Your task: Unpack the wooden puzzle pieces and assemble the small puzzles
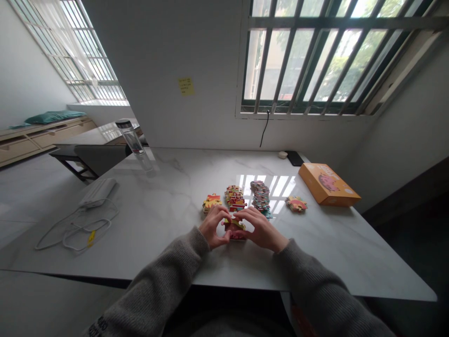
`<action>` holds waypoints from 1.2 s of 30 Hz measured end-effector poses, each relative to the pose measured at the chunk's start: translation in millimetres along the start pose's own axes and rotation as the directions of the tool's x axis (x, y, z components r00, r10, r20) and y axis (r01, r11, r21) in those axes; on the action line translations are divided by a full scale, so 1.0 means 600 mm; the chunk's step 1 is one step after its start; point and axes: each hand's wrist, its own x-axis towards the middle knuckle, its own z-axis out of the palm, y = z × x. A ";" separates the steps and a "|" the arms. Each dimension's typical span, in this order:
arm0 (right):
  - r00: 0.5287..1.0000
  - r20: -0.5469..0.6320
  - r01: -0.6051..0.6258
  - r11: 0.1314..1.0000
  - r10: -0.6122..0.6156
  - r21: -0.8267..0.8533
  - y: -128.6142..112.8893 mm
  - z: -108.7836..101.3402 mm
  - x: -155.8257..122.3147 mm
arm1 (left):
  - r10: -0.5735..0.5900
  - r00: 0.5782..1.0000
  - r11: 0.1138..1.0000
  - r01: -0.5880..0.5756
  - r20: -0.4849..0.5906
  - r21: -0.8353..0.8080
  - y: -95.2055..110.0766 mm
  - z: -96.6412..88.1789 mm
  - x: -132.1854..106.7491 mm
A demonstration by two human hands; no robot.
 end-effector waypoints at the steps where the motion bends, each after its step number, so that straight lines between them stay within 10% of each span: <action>1: 1.000 -0.009 -0.011 1.000 0.011 0.010 0.001 0.002 -0.001 | 0.009 1.000 1.000 -0.009 0.007 -0.005 0.001 0.000 0.000; 17: 0.986 -0.090 -0.131 0.988 0.138 0.081 -0.003 0.002 -0.005 | -0.160 0.984 0.958 0.173 -0.074 0.228 -0.126 -0.080 0.025; 36: 0.987 0.006 -0.163 0.984 0.163 0.065 0.004 0.006 -0.007 | -0.255 0.967 0.932 0.248 -0.005 0.266 -0.124 -0.067 0.014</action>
